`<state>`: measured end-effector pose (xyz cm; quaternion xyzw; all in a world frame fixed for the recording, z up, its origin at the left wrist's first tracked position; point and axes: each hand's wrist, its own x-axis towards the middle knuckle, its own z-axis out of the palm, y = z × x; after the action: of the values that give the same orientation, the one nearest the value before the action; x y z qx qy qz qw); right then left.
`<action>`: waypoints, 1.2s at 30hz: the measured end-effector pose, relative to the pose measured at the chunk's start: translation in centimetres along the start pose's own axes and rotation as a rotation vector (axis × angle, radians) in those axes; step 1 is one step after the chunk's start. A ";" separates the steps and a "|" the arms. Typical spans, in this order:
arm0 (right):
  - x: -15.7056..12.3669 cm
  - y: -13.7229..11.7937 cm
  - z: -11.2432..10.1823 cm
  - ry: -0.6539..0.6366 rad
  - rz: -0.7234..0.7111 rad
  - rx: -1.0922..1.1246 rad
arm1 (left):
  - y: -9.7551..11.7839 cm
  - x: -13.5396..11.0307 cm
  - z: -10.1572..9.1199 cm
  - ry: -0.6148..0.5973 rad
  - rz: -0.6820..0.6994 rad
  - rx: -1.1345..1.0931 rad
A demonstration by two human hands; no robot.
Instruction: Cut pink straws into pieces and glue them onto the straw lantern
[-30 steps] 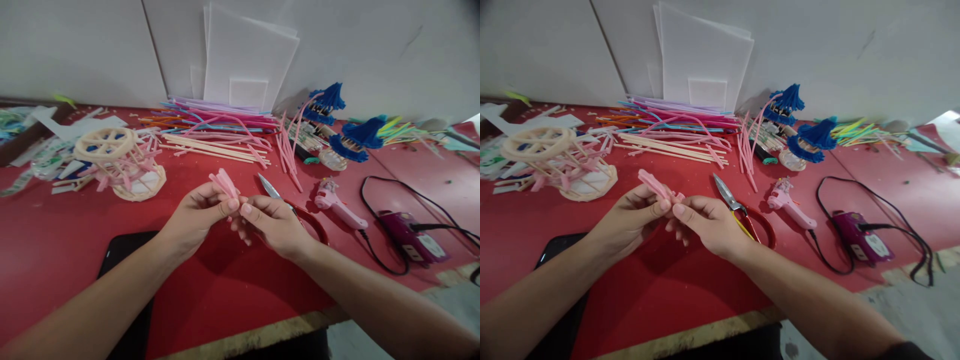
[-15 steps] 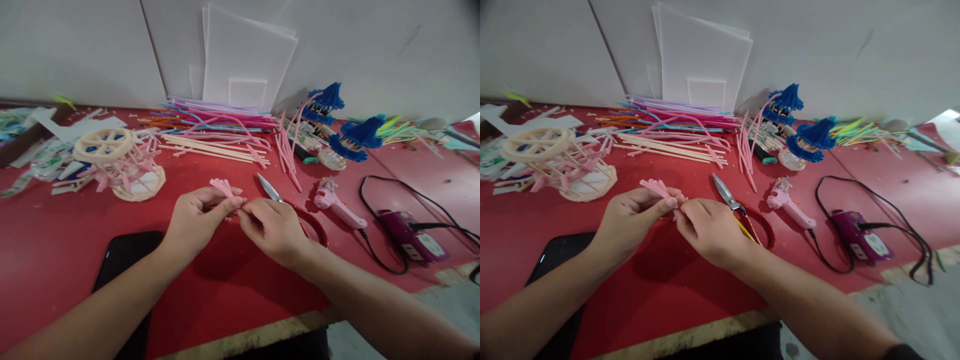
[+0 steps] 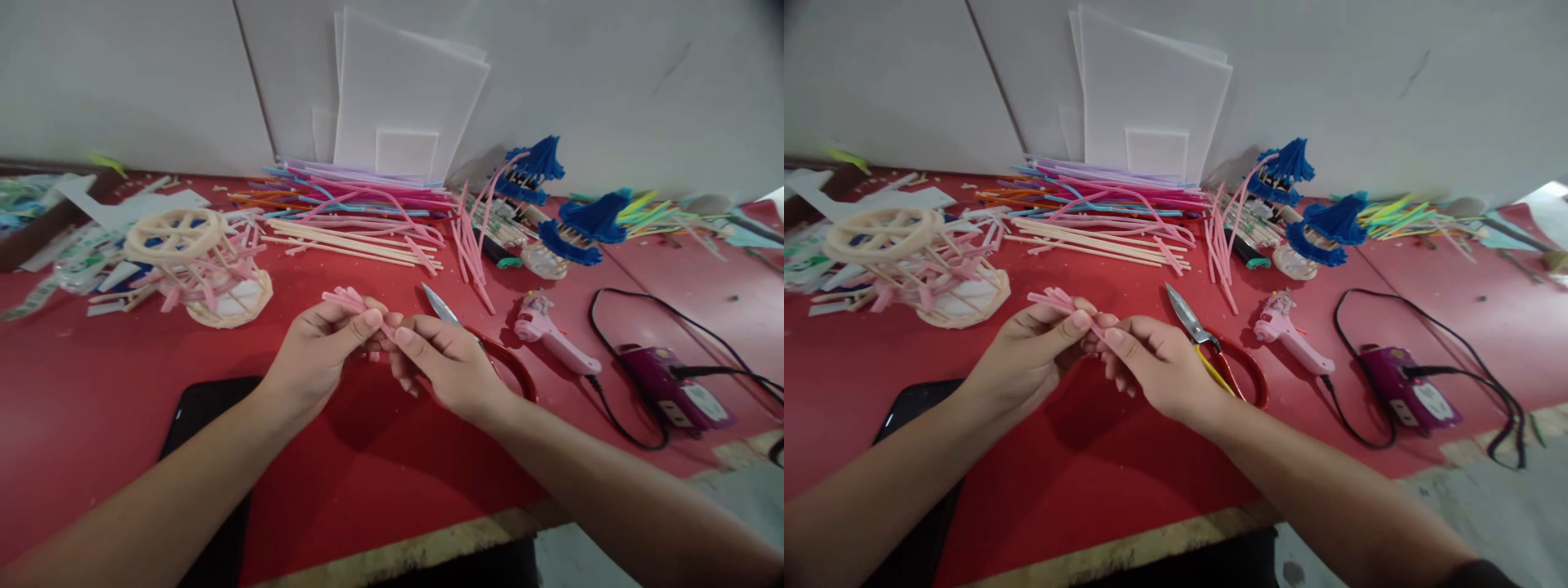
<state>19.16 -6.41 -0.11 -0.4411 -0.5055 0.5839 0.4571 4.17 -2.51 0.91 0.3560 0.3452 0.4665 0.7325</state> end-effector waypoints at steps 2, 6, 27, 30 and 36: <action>0.3 0.1 0.1 -0.042 0.120 0.231 | -0.1 0.1 -0.2 -0.011 0.019 0.017; 0.5 0.0 0.0 -0.013 0.197 0.335 | -0.2 0.1 -0.2 -0.017 0.025 0.055; -0.5 0.2 -0.9 0.263 -0.545 -0.825 | -0.1 0.3 -0.4 -0.020 -0.086 0.034; -0.4 0.2 -0.9 0.251 -0.418 -0.685 | -0.1 0.3 -0.4 -0.019 -0.067 0.046; -0.5 0.3 -0.9 0.249 -0.536 -0.808 | -0.1 0.1 -0.3 -0.026 -0.056 0.064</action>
<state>20.11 -6.75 -0.49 -0.5037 -0.7287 0.1462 0.4404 3.96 -2.35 0.65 0.3753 0.3603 0.4301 0.7378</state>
